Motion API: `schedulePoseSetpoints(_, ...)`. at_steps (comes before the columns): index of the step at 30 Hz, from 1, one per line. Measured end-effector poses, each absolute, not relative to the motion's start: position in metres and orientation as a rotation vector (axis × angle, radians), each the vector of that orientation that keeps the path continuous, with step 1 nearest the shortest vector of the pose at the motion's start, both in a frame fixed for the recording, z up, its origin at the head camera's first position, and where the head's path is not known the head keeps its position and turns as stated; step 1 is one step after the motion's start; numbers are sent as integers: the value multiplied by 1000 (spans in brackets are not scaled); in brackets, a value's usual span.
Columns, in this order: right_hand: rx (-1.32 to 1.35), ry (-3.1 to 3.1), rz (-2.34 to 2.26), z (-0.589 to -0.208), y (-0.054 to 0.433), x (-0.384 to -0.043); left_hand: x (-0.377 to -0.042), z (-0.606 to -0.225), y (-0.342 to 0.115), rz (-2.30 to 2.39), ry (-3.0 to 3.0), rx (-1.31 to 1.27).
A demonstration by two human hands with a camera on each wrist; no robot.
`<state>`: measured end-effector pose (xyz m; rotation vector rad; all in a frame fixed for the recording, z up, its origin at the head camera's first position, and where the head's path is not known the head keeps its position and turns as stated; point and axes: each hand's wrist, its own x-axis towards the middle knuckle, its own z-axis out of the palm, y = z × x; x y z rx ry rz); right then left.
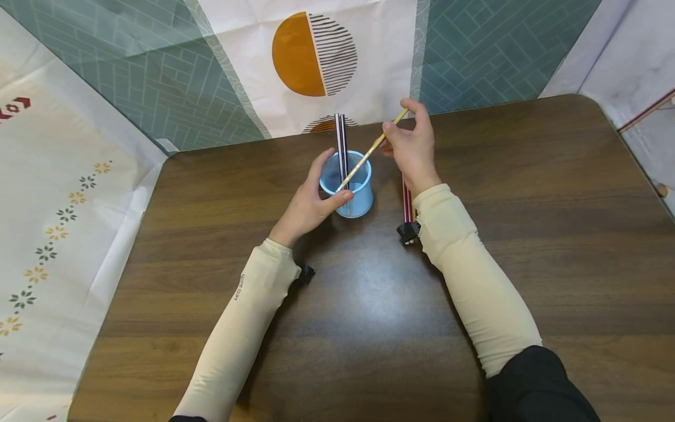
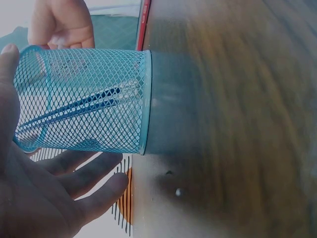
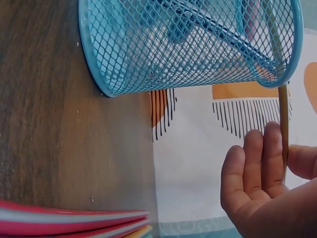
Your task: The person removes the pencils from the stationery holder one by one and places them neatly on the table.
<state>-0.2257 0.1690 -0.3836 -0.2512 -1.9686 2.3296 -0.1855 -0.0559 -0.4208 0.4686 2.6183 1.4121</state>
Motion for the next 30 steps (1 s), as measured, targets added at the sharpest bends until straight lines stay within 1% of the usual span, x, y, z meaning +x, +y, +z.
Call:
schedulePoseSetpoints(8,-253,-1720,2442,-377,182,-227,-185,-420,-56,1389,2628,455)
schedulePoseSetpoints(17,-284,-1491,2503,-366,219,-228,-184,-421,-56,1394,2621,456)
schedulePoseSetpoints(30,-304,-1606,2381,-362,262,-229,-184,-421,-56,1394,2620,451)
